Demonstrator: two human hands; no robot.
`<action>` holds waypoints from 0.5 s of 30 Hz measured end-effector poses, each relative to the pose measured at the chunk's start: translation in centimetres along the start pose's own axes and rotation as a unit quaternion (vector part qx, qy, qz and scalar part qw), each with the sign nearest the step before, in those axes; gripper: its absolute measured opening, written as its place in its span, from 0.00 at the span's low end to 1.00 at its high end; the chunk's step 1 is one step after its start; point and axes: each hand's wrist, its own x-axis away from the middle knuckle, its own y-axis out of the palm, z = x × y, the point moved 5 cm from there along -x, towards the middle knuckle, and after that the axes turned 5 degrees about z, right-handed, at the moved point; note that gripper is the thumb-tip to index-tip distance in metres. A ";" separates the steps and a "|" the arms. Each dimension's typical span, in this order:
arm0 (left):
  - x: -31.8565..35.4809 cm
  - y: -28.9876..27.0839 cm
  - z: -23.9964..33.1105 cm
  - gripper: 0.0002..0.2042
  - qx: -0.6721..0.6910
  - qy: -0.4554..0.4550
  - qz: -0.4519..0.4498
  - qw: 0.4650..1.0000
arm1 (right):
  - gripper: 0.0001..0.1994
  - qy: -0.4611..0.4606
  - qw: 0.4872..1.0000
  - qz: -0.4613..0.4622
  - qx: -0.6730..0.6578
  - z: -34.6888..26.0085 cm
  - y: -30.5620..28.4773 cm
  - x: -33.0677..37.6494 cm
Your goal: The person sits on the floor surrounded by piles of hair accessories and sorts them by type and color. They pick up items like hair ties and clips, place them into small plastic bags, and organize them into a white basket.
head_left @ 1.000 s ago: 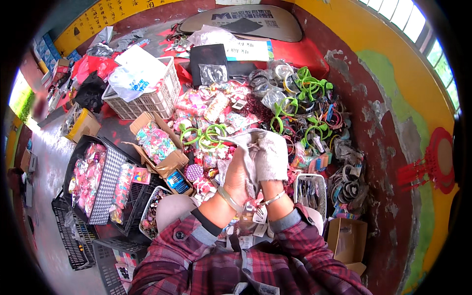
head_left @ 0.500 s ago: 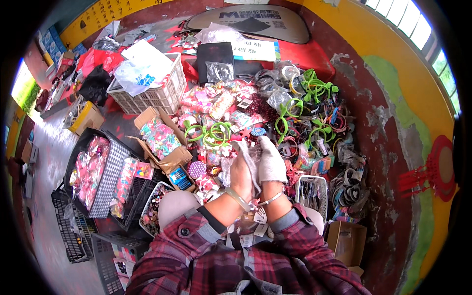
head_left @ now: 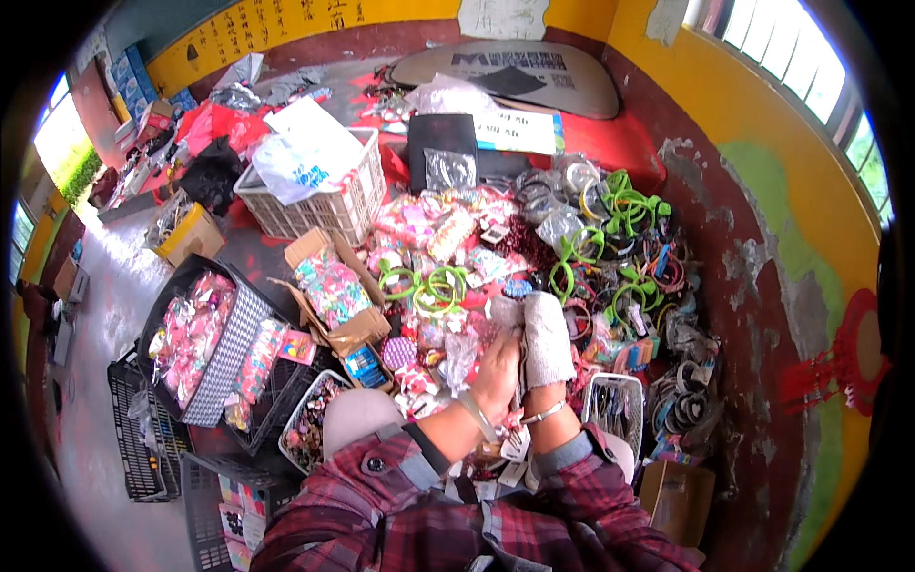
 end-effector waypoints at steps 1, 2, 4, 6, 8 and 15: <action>0.2 0.2 0.2 0.19 0.011 -0.011 -0.003 1.000 | 0.13 0.059 0.979 0.037 -0.193 0.5 0.2 0.2; -0.6 -0.5 -1.5 0.19 0.040 -0.027 -0.009 0.999 | 0.13 0.125 0.941 0.090 -0.302 1.2 0.1 0.2; -0.2 -0.6 -1.5 0.19 0.048 -0.011 -0.012 0.999 | 0.15 0.291 0.831 0.084 -0.467 -3.6 0.4 0.6; -0.6 0.0 -1.1 0.19 0.092 0.008 -0.031 0.995 | 0.13 0.299 0.847 0.068 -0.435 -0.7 0.7 -0.1; -1.8 -0.1 -0.5 0.21 0.188 -0.013 -0.051 0.981 | 0.12 0.284 0.901 -0.009 -0.327 0.5 1.0 -0.3; -2.0 -2.3 -0.6 0.17 0.079 0.026 0.021 0.996 | 0.07 -0.016 0.997 -0.034 0.062 -5.5 2.1 0.9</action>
